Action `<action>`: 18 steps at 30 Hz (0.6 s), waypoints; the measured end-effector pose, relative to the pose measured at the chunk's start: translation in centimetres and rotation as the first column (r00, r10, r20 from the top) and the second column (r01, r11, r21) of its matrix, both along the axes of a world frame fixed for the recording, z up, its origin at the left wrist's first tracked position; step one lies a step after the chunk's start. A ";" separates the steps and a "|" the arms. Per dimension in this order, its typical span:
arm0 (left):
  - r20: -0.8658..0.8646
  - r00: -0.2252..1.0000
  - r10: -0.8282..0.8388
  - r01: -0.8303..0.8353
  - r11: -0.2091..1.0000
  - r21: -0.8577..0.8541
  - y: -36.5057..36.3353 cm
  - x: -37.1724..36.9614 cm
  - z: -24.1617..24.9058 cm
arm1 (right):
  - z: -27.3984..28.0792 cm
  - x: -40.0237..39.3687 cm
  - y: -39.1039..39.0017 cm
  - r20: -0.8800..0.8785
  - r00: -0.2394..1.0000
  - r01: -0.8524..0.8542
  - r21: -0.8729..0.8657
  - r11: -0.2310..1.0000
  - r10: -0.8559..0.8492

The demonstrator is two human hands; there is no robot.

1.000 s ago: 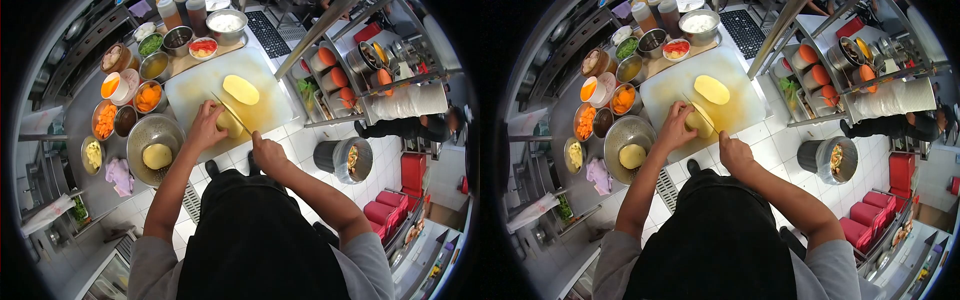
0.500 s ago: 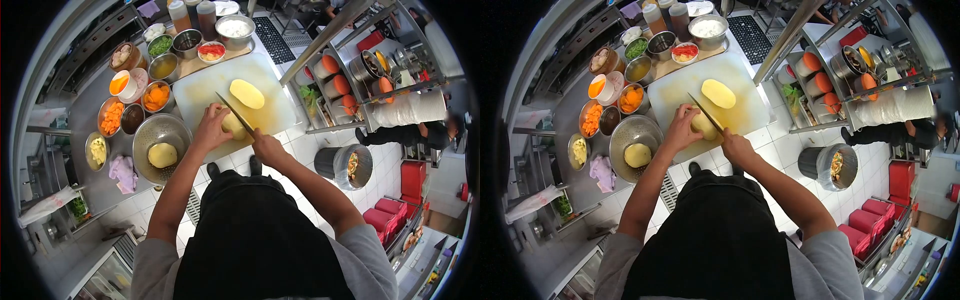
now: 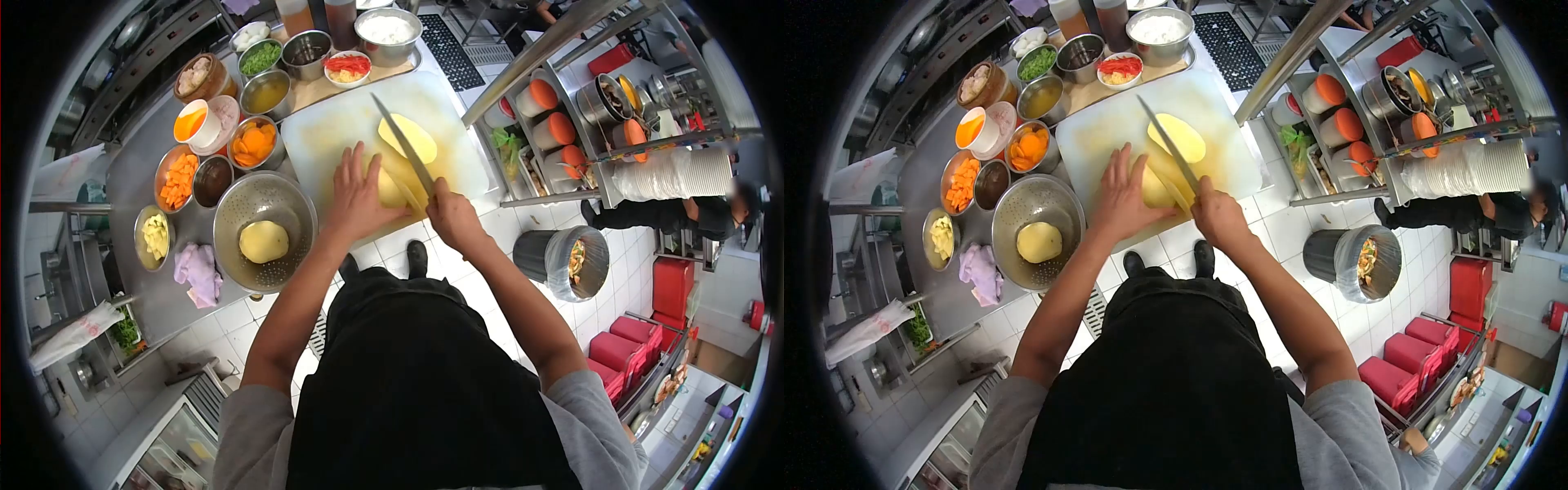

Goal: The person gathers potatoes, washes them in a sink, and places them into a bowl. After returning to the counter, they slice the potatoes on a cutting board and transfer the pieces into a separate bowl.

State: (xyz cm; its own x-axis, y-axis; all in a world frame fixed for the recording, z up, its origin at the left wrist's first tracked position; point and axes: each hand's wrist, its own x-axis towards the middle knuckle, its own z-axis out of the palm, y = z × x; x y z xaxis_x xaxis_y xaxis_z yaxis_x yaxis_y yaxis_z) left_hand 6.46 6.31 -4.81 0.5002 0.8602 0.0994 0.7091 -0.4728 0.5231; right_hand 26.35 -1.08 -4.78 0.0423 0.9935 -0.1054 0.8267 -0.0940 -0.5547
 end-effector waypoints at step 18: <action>0.227 0.969 0.100 -0.084 0.993 -0.082 -1.4 -0.3 -3.0 | 1.1 1.5 -3.0 0.075 0.995 -0.054 -0.108 0.993 0.062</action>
